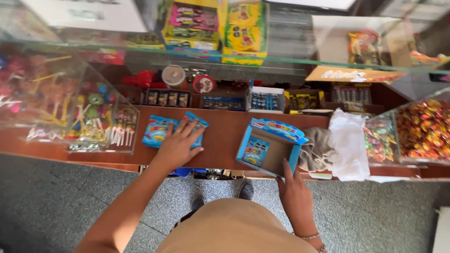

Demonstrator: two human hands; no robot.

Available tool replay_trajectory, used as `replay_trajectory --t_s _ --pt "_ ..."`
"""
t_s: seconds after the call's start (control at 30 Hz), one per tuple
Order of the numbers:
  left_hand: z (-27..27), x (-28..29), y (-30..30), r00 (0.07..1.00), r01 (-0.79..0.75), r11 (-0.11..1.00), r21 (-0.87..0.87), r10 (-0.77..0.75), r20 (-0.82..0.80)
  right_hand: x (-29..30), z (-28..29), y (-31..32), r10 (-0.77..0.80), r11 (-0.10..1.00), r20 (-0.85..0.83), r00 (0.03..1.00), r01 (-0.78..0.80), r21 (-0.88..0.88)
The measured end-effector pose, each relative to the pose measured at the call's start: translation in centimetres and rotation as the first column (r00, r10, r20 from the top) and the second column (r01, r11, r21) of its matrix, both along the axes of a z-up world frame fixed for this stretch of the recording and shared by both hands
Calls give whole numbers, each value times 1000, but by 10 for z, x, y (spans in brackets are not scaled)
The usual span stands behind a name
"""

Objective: Organizing and rearranging various snack boxes and packets inside a glass display case at a checkout counter.

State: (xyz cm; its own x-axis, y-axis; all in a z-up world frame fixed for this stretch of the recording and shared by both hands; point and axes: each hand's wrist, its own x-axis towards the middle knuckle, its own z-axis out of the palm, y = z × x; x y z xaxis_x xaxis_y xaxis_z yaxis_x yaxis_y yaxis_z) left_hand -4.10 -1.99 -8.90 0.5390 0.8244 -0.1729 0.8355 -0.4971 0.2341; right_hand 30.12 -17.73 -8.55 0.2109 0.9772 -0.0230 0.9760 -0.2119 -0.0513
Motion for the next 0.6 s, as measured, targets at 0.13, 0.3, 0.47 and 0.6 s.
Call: replay_trajectory --t_s 0.13,0.3,0.47,0.6 --pt "9 4 -6 997 -73 992 103 74 -3 -8 27 1 4 1000 -36 999 -4 -1" --pt "-3 86 -7 913 44 943 331 -172 371 2 -5 1 -16 999 -92 996 13 -36" --pt "-120 214 8 920 293 881 371 -365 141 14 -44 1 68 997 -2 998 -67 27" --pt "-115 240 18 973 202 903 378 -228 24 20 -55 5 98 990 74 992 -104 90"
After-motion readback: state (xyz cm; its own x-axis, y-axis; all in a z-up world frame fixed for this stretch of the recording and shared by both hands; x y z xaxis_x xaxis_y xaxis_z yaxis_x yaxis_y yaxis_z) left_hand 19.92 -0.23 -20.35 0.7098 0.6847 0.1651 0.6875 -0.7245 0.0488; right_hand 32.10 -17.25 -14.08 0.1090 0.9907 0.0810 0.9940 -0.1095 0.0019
